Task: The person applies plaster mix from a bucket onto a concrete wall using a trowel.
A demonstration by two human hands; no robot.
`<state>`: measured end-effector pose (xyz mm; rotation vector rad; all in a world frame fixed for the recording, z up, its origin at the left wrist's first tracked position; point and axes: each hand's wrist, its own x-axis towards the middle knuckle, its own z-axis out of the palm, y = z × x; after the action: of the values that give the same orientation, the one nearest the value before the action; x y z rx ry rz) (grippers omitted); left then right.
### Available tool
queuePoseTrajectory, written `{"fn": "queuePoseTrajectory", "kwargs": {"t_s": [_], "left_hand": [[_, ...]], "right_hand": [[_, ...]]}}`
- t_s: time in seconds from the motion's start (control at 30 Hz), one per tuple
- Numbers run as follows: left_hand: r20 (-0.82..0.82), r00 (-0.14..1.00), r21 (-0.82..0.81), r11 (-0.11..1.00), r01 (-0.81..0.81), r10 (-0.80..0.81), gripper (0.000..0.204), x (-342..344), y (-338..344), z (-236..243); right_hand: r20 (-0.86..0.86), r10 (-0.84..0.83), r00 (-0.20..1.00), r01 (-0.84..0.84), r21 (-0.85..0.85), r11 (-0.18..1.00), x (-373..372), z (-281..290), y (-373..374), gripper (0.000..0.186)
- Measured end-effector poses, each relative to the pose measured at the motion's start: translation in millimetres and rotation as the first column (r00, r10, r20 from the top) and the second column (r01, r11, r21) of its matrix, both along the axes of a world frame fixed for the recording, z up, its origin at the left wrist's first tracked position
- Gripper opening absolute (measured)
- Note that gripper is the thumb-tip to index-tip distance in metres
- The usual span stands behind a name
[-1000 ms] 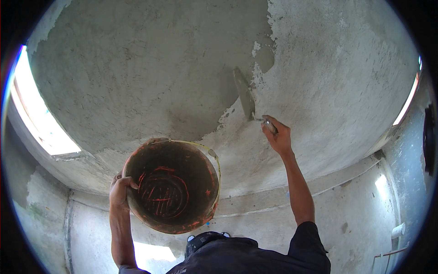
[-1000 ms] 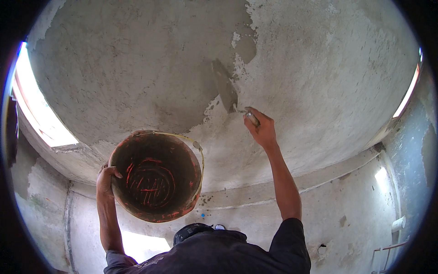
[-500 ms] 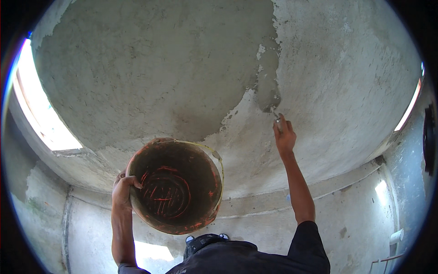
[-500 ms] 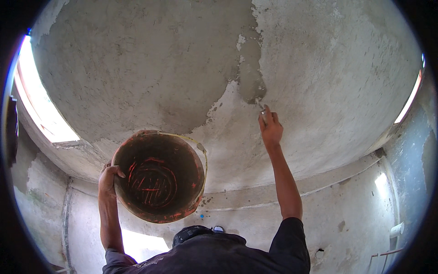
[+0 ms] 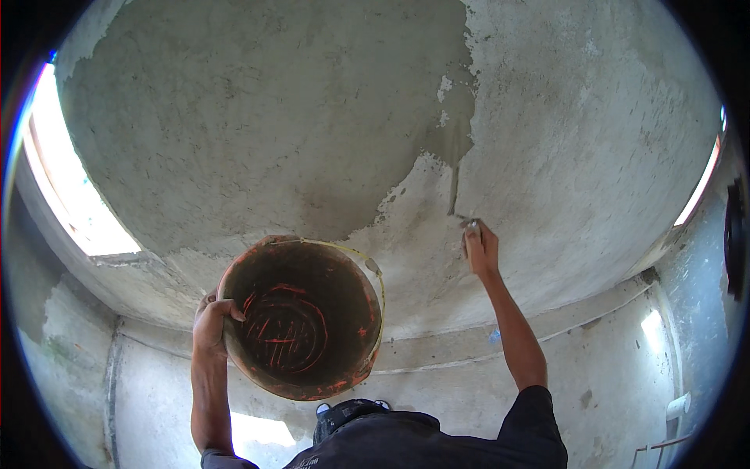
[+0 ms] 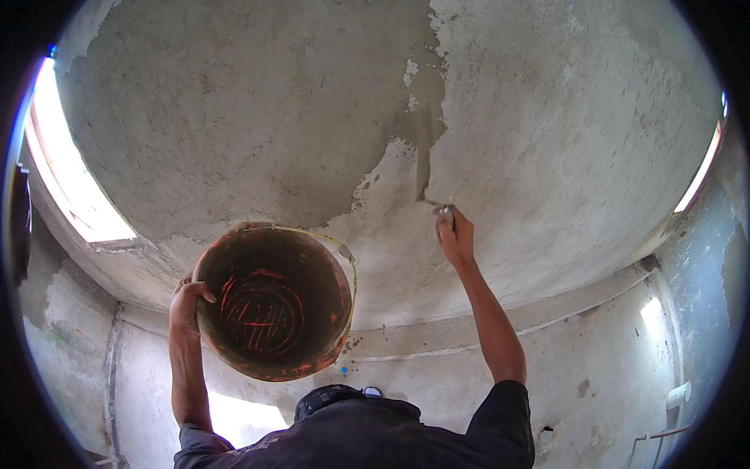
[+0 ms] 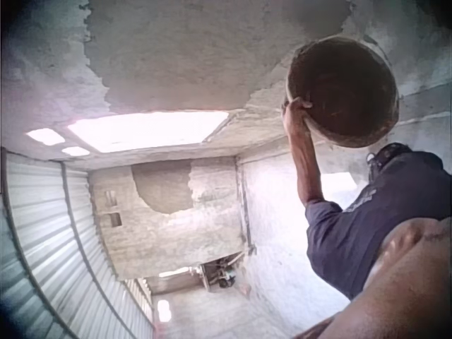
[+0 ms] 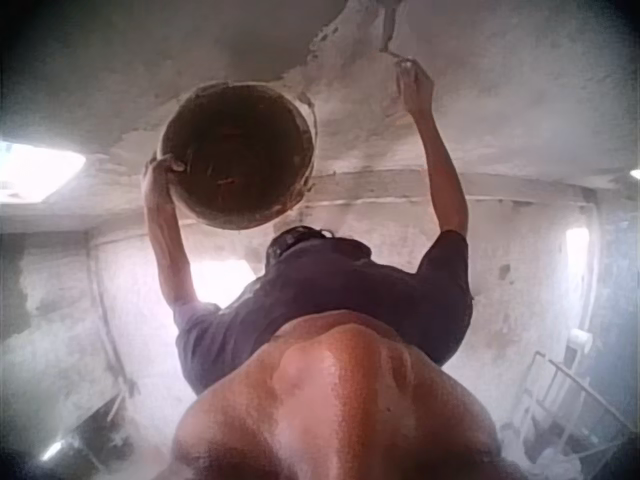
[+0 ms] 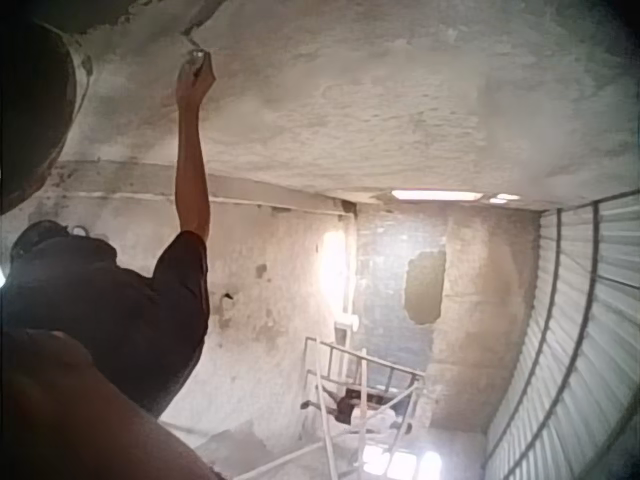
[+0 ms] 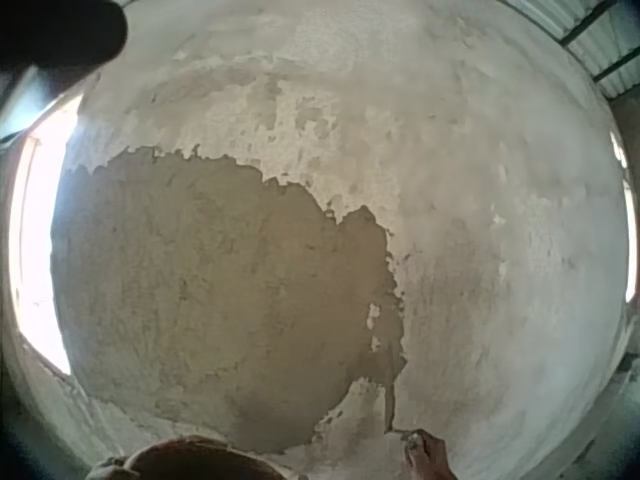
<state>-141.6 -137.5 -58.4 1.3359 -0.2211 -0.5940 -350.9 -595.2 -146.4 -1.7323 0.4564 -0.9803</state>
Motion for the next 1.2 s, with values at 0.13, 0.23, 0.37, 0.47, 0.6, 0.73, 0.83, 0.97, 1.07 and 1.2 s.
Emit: {"fn": "queuePoseTrajectory", "kwargs": {"t_s": [0.13, 0.23, 0.37, 0.47, 0.6, 0.73, 0.83, 0.97, 1.07, 1.2], "left_hand": [[0.014, 1.000, -0.010, 1.000, -0.009, 0.009, 0.053, -9, -4, 9], [0.004, 1.000, 0.007, 1.000, -0.029, 0.029, 0.050, -10, -4, 10], [0.006, 0.999, -0.020, 0.999, -0.043, 0.043, 0.049, -18, -9, 16], [-0.029, 0.999, -0.042, 0.998, -0.041, 0.040, 0.047, -19, -10, 17], [-0.019, 0.998, -0.069, 0.996, -0.063, 0.062, 0.047, -24, -16, 20], [-0.009, 0.999, -0.024, 0.999, -0.044, 0.044, 0.045, -21, -10, 18], [-0.015, 0.997, -0.043, 0.996, -0.082, 0.081, 0.044, -24, -14, 20], [-0.018, 0.997, -0.045, 0.996, -0.071, 0.070, 0.044, -19, -11, 13], [-0.015, 0.999, -0.042, 0.998, -0.049, 0.049, 0.043, -18, -11, 9], [0.010, 1.000, -0.018, 1.000, 0.022, -0.021, 0.053, -9, -7, 0]], "right_hand": [[-0.081, -0.191, 0.978, 0.145, -0.391, 0.909, 5, 63, -4, 0.023], [-0.013, -0.361, 0.933, 0.236, -0.734, 0.637, 9, 102, -18, 0.027], [0.096, -0.431, 0.897, 0.299, -0.852, 0.431, 19, 125, -35, 0.029], [-0.002, -0.533, 0.846, 0.263, -0.868, 0.420, 23, 113, -44, 0.032], [-0.190, -0.483, 0.855, 0.063, -0.886, 0.459, 14, 73, -46, 0.034], [-0.226, -0.372, 0.900, -0.024, -0.880, 0.475, -1, 57, -39, 0.032], [-0.052, -0.370, 0.927, 0.153, -0.851, 0.502, 1, 74, -43, 0.029], [-0.016, -0.425, 0.905, 0.251, -0.788, 0.563, 12, 89, -55, 0.027], [-0.020, -0.439, 0.898, 0.277, -0.750, 0.601, 19, 63, -64, 0.028], [-0.194, -0.421, 0.886, 0.078, -0.832, 0.549, 19, 26, -30, 0.032]]}}
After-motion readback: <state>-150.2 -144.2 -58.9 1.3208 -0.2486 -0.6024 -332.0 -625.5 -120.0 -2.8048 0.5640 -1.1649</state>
